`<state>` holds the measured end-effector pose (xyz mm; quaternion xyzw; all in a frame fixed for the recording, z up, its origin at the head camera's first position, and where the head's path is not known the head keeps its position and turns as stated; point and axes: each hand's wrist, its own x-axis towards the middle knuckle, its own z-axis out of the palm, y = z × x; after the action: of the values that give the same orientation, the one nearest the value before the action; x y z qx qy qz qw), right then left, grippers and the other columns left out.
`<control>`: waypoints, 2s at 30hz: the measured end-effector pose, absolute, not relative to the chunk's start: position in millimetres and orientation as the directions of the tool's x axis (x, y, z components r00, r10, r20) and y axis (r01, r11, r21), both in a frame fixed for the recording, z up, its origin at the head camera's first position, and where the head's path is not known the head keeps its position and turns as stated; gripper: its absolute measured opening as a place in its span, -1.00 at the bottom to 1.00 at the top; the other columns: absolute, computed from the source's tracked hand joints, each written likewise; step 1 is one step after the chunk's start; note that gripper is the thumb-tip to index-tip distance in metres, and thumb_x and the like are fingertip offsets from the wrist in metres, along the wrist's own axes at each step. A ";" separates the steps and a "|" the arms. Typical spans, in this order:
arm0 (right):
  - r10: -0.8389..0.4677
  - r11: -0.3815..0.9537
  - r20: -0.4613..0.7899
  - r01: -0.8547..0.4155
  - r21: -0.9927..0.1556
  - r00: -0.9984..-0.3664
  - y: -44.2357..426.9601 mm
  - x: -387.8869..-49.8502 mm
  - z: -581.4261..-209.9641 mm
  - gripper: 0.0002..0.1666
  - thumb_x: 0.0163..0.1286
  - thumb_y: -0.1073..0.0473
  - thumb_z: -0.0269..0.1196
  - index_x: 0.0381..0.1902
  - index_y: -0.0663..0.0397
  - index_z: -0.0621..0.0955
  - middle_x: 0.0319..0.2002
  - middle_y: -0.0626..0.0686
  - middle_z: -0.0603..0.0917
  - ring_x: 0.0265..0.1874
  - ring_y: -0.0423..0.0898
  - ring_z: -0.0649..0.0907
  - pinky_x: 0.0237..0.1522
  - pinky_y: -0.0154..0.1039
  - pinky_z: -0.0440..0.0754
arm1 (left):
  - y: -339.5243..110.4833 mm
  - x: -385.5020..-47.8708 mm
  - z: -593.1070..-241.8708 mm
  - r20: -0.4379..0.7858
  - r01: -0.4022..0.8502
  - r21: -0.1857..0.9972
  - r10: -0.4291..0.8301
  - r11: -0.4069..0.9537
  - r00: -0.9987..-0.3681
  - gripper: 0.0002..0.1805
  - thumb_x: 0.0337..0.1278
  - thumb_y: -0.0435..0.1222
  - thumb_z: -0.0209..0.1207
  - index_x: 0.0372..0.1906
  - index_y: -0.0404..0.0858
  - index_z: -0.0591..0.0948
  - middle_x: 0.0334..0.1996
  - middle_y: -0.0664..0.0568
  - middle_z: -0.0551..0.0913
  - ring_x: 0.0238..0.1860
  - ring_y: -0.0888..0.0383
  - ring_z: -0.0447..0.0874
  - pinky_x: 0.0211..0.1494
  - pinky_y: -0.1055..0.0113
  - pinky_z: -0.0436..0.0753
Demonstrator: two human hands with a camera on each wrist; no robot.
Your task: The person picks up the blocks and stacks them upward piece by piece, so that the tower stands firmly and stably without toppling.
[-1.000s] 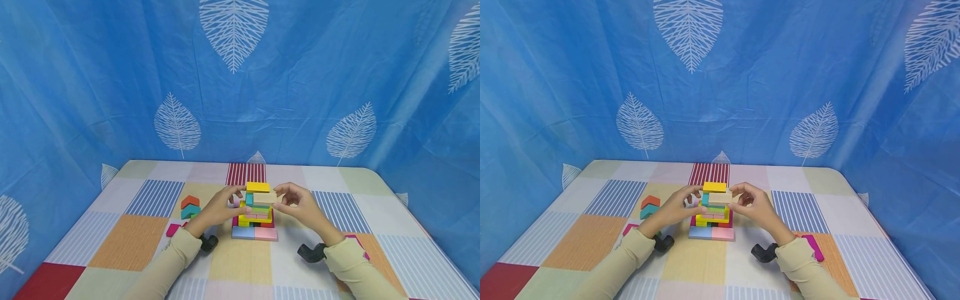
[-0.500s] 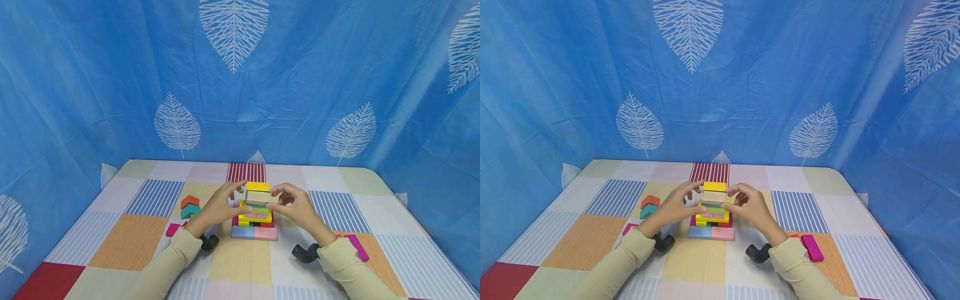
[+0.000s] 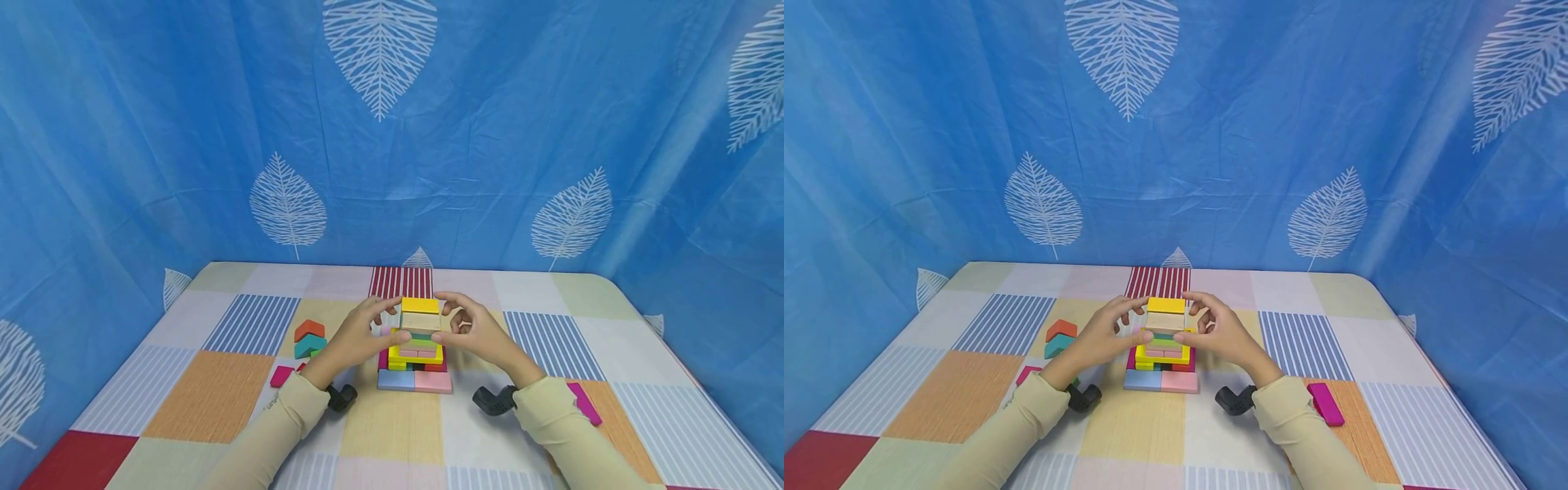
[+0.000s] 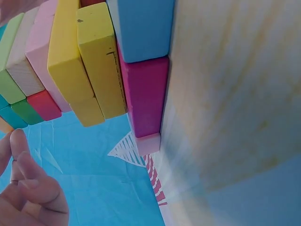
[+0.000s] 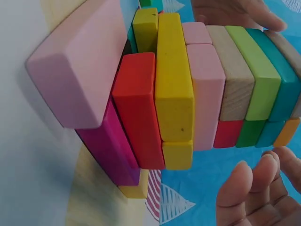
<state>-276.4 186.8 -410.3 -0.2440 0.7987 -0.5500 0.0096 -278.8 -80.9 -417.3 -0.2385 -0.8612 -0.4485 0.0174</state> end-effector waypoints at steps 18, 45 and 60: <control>-0.385 0.205 0.278 -0.375 -0.904 -0.880 181.6 -280.8 -421.2 -0.25 0.33 0.32 0.49 0.40 0.49 0.49 0.04 0.20 0.52 -0.25 -0.12 0.52 -0.20 -0.37 0.55 | -81.3 -277.9 -416.5 0.240 0.408 0.767 0.369 0.495 -0.898 -0.27 0.32 -0.11 0.47 0.52 -0.24 0.55 0.10 -0.09 0.63 0.00 0.03 0.48 -0.11 0.27 0.60; -0.406 0.264 0.283 -0.408 -0.874 -0.869 185.2 -282.2 -426.6 -0.23 0.36 0.18 0.49 0.43 0.39 0.51 0.19 0.24 0.67 0.15 0.06 0.57 0.20 -0.14 0.63 | -156.9 -289.0 -383.4 0.106 0.435 0.758 0.567 0.486 -0.817 -0.66 0.49 -0.29 0.34 0.22 -0.36 0.71 0.10 -0.22 0.73 0.00 0.00 0.65 0.13 0.14 0.67; -0.409 0.275 0.274 -0.404 -0.872 -0.870 186.3 -282.2 -426.9 -0.21 0.33 0.19 0.50 0.44 0.38 0.51 0.19 0.25 0.67 0.13 0.05 0.58 0.19 -0.15 0.64 | -196.2 -282.0 -404.3 0.001 0.463 0.521 0.542 0.717 -0.840 -0.52 -0.05 -0.71 0.42 -0.05 -0.21 0.88 -0.05 0.00 0.71 0.06 -0.05 0.58 0.12 -0.03 0.72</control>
<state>-282.2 186.3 -426.9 -0.2546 0.7985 -0.5455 0.0025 -282.0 -196.2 -404.3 -0.2720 -0.9235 -0.2595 -0.0762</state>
